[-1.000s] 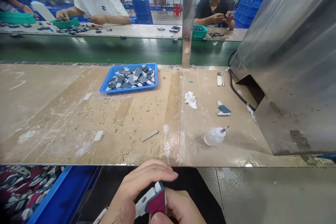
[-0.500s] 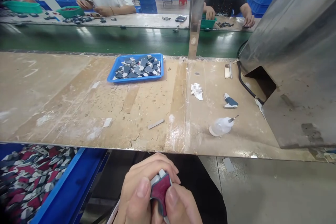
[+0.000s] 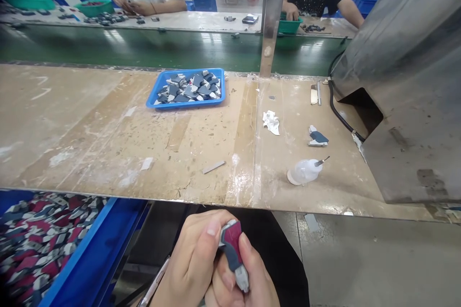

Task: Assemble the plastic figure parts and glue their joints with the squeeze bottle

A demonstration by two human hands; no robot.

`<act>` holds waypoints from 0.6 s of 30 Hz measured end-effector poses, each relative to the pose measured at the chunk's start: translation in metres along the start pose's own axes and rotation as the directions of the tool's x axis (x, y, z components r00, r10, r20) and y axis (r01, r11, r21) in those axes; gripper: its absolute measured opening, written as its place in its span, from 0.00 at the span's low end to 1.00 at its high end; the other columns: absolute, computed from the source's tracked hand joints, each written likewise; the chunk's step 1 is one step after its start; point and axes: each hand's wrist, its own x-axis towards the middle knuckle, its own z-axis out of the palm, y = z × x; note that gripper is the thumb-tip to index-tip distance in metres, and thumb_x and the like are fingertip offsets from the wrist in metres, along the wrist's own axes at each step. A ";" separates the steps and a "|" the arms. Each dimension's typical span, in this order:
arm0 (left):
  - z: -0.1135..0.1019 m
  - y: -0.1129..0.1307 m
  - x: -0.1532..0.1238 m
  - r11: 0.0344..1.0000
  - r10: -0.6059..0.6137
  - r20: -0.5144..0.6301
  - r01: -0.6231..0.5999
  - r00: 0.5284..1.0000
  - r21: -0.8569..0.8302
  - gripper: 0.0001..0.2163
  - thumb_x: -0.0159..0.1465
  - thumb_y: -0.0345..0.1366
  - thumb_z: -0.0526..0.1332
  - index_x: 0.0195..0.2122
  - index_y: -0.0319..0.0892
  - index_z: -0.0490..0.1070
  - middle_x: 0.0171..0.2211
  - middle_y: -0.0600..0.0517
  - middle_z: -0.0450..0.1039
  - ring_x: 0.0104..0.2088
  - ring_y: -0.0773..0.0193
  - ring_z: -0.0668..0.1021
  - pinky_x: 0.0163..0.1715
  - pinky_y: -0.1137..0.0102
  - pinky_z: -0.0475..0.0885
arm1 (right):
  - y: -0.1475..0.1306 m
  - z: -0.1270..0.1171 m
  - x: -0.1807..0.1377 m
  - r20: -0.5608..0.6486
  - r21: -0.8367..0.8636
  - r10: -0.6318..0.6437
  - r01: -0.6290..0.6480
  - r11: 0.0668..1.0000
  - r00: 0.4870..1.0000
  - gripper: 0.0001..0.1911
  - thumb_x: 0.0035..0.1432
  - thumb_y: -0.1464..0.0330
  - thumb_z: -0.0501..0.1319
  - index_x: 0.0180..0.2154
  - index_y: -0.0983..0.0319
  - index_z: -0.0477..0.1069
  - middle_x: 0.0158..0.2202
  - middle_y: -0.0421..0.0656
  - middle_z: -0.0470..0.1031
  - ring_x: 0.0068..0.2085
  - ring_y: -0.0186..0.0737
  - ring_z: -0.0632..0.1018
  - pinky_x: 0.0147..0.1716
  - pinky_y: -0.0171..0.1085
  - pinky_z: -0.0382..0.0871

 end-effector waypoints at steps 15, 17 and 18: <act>-0.001 0.003 0.001 0.990 -0.117 0.014 0.116 0.993 0.077 0.26 0.71 0.52 0.47 0.19 0.42 0.57 0.16 0.55 0.61 0.19 0.69 0.64 0.22 0.70 0.56 | -0.004 -0.021 0.006 0.226 -0.010 0.229 -0.233 0.972 0.947 0.46 0.47 0.48 0.75 0.15 0.61 0.39 0.10 0.29 0.46 0.13 0.19 0.49 0.14 0.23 0.47; -0.002 0.003 0.003 0.978 -0.198 0.043 0.195 0.979 0.072 0.27 0.70 0.55 0.47 0.19 0.42 0.56 0.15 0.56 0.59 0.18 0.69 0.62 0.21 0.70 0.54 | -0.003 -0.022 0.008 0.275 0.047 0.232 -0.254 0.966 0.933 0.43 0.50 0.50 0.74 0.17 0.60 0.40 0.10 0.27 0.46 0.12 0.19 0.48 0.13 0.22 0.46; -0.003 0.003 0.005 0.971 -0.232 0.059 0.228 0.971 0.071 0.28 0.70 0.56 0.47 0.18 0.42 0.56 0.14 0.56 0.58 0.18 0.70 0.60 0.20 0.70 0.53 | -0.003 -0.021 0.009 0.311 0.084 0.206 -0.243 0.967 0.928 0.41 0.52 0.51 0.73 0.18 0.60 0.41 0.10 0.27 0.46 0.11 0.20 0.47 0.11 0.22 0.46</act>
